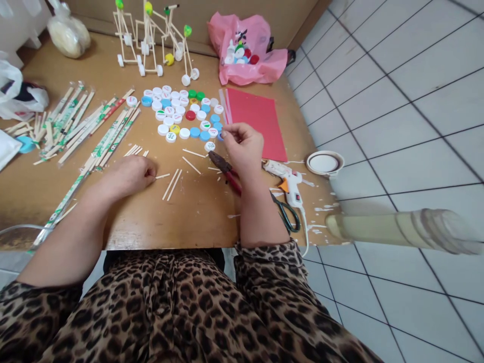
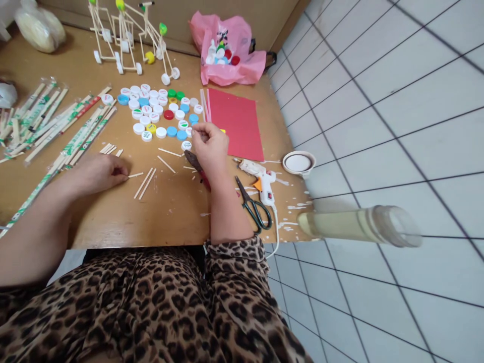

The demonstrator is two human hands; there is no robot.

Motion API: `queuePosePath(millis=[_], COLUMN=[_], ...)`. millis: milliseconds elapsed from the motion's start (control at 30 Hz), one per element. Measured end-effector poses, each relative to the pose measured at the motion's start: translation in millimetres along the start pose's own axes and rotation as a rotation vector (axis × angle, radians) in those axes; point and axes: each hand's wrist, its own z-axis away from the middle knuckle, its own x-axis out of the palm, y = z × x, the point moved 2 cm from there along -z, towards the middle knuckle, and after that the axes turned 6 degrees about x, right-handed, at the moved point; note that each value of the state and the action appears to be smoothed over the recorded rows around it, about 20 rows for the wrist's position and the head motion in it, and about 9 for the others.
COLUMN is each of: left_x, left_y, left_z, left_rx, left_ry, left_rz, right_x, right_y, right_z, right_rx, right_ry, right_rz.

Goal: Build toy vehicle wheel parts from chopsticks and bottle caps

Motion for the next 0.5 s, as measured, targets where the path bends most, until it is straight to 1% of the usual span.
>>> queuePosePath(millis=[67, 167, 233, 367, 500], left_x=[-1.0, -3.0, -4.2, -5.4, -6.4], left_y=[1, 3, 3, 3, 5], left_z=[0, 0, 0, -2, -1], left_rx=[0.016, 0.023, 0.012, 0.004, -0.017], left_ry=[0.001, -0.038, -0.06, -0.052, -0.047], left_rz=[-0.01, -0.038, -0.061, -0.053, -0.034], right_x=[2, 6, 9, 18, 24], right_y=[1, 1, 1, -1, -4], right_z=[0, 2, 3, 8, 12], right_rx=[0.004, 0.024, 0.024, -0.002, 0.004], right_ry=[-0.015, -0.074, -0.108, -0.195, -0.258], right_rz=[0.009, 0.078, 0.173, 0.407, 0.552])
